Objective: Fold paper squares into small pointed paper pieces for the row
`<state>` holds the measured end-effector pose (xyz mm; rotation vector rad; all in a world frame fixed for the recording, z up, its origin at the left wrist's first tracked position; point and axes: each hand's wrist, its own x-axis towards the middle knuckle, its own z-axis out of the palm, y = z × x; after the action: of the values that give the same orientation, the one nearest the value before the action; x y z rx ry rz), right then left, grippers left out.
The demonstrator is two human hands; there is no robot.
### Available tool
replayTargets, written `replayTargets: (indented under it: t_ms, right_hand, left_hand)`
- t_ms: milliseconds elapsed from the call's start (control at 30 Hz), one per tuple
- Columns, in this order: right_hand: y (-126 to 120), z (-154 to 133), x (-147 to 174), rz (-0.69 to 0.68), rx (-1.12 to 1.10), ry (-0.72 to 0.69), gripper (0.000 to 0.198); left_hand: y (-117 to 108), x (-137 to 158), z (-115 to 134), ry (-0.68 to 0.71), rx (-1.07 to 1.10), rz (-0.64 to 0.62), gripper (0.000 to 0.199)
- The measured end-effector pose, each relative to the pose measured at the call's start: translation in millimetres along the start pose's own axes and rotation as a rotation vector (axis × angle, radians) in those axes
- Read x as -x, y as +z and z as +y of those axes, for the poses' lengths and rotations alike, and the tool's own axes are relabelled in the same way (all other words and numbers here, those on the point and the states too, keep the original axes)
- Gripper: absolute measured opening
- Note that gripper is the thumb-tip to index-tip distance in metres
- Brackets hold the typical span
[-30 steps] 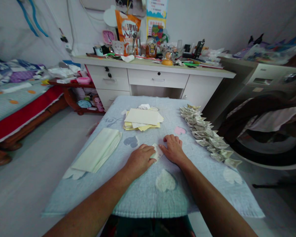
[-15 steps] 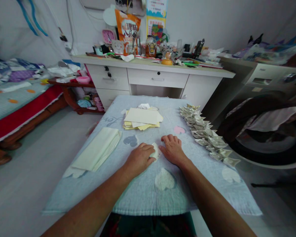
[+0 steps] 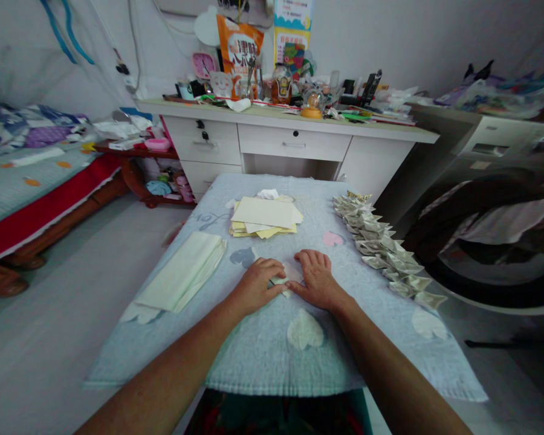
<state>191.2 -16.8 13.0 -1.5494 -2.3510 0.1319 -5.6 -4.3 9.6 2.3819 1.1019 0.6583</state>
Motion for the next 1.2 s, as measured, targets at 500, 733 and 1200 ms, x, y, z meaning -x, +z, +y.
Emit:
replayTargets:
  t_ms: [500,733,1200]
  right_hand:
    - [-7,-2,-1,-0.001,-0.048,0.004,0.045]
    - [-8,-14,-1,-0.131,-0.101,-0.134,0.005]
    - [-2,-16,-3,-0.11,-0.08,-0.072,0.029]
  left_hand:
    - [-7,-4,-16,-0.171,-0.077,0.0,0.025]
    - [-6,-3,-17,-0.149,-0.119,-0.029,0.036]
    - [-2,-4,-20,-0.111,-0.237,-0.083,0.038]
